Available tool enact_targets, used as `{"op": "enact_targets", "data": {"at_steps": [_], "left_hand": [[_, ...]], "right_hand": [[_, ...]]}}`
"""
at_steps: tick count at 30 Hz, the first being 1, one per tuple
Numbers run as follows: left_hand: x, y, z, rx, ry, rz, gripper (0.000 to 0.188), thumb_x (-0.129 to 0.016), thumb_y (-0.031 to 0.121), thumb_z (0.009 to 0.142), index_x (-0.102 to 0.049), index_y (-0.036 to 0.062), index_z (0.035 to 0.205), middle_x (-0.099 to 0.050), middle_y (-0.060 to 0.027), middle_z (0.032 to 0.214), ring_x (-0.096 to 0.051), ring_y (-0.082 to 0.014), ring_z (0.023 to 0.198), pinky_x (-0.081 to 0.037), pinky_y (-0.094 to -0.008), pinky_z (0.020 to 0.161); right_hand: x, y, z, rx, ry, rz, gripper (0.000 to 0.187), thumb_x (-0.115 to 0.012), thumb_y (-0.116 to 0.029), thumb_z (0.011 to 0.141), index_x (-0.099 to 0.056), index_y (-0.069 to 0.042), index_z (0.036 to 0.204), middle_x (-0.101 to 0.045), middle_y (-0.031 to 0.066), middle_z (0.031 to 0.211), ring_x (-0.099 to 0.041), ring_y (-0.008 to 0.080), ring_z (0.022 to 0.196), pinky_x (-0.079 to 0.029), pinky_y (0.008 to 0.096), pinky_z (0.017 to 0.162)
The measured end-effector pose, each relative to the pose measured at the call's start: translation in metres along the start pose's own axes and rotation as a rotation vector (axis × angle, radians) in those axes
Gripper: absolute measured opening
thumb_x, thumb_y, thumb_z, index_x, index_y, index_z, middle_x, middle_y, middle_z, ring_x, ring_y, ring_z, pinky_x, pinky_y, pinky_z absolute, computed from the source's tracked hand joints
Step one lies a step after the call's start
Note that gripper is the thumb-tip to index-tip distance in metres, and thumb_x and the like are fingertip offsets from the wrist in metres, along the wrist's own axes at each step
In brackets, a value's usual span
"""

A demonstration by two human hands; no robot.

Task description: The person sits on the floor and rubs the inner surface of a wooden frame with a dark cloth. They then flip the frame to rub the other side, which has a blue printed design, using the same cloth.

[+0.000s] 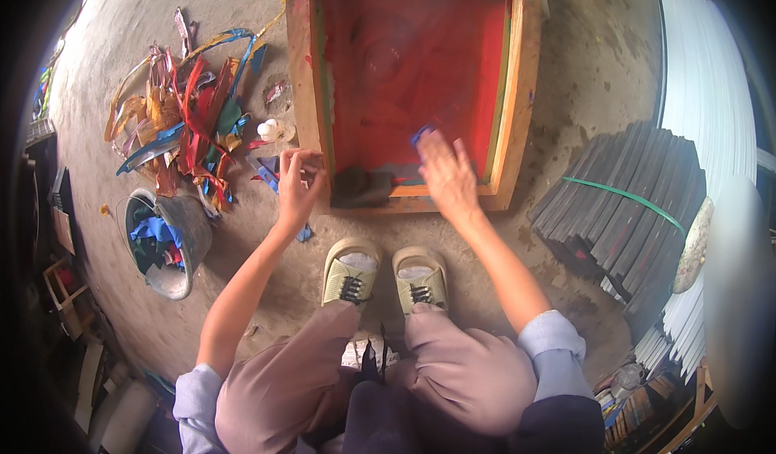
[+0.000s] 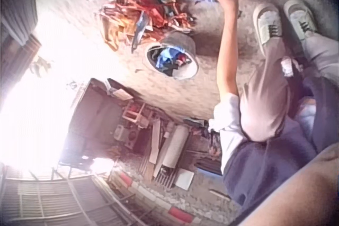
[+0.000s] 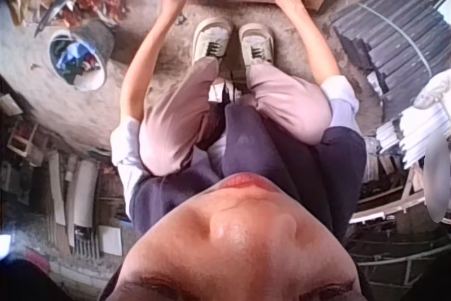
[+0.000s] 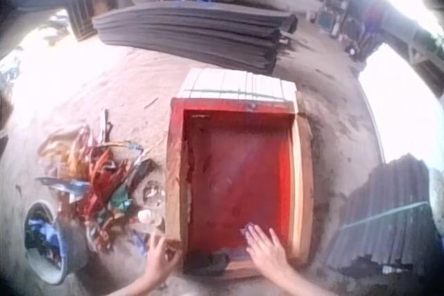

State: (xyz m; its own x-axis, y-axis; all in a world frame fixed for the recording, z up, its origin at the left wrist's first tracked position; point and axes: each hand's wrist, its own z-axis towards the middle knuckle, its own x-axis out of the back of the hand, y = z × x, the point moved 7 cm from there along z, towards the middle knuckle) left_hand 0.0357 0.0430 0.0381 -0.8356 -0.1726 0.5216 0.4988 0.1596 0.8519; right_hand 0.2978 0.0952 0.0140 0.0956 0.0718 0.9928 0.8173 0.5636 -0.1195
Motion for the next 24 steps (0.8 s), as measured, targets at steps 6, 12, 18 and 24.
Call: {"op": "enact_targets", "data": {"at_steps": [6,12,18,24], "left_hand": [[-0.001,0.001,0.002,-0.007,-0.009,0.015,0.027,-0.067,-0.003,0.081,-0.059,0.0026,0.107,-0.050,-0.0074,0.107,-0.063,-0.0130,0.076,-0.052,-0.0252,0.063],[-0.004,0.000,0.002,-0.019,-0.011,0.048,0.029,-0.067,-0.004,0.080,-0.061,0.0049,0.108,-0.048,-0.0064,0.109,-0.060,-0.0105,0.076,-0.050,-0.0238,0.063],[-0.002,-0.001,0.003,-0.012,-0.038,0.048,0.029,-0.066,-0.005,0.081,-0.061,0.0045,0.108,-0.047,-0.0070,0.109,-0.060,-0.0106,0.078,-0.051,-0.0245,0.065],[-0.003,0.001,0.004,-0.020,-0.041,0.054,0.030,-0.067,-0.004,0.081,-0.061,0.0051,0.109,-0.047,-0.0067,0.109,-0.060,-0.0105,0.078,-0.050,-0.0251,0.064]], "right_hand": [[0.030,0.070,0.055,-0.233,0.135,-0.164,0.058,-0.042,-0.030,0.102,-0.027,-0.001,0.150,-0.027,0.0156,0.157,-0.019,0.0255,0.147,-0.014,0.0442,0.121],[0.008,0.012,0.018,-0.099,0.024,-0.052,0.069,-0.060,-0.029,0.092,-0.031,-0.003,0.149,-0.025,0.0107,0.158,-0.020,0.0238,0.147,-0.016,0.0443,0.121],[0.044,0.034,0.032,-0.136,0.307,0.205,0.038,-0.068,-0.007,0.084,-0.061,-0.004,0.121,-0.055,0.0090,0.128,-0.054,0.0241,0.114,-0.046,0.0385,0.097],[0.024,0.051,0.044,-0.353,0.358,0.677,0.022,-0.071,0.004,0.077,-0.063,-0.002,0.097,-0.058,0.0080,0.101,-0.060,0.0193,0.083,-0.052,0.0338,0.072]]}}
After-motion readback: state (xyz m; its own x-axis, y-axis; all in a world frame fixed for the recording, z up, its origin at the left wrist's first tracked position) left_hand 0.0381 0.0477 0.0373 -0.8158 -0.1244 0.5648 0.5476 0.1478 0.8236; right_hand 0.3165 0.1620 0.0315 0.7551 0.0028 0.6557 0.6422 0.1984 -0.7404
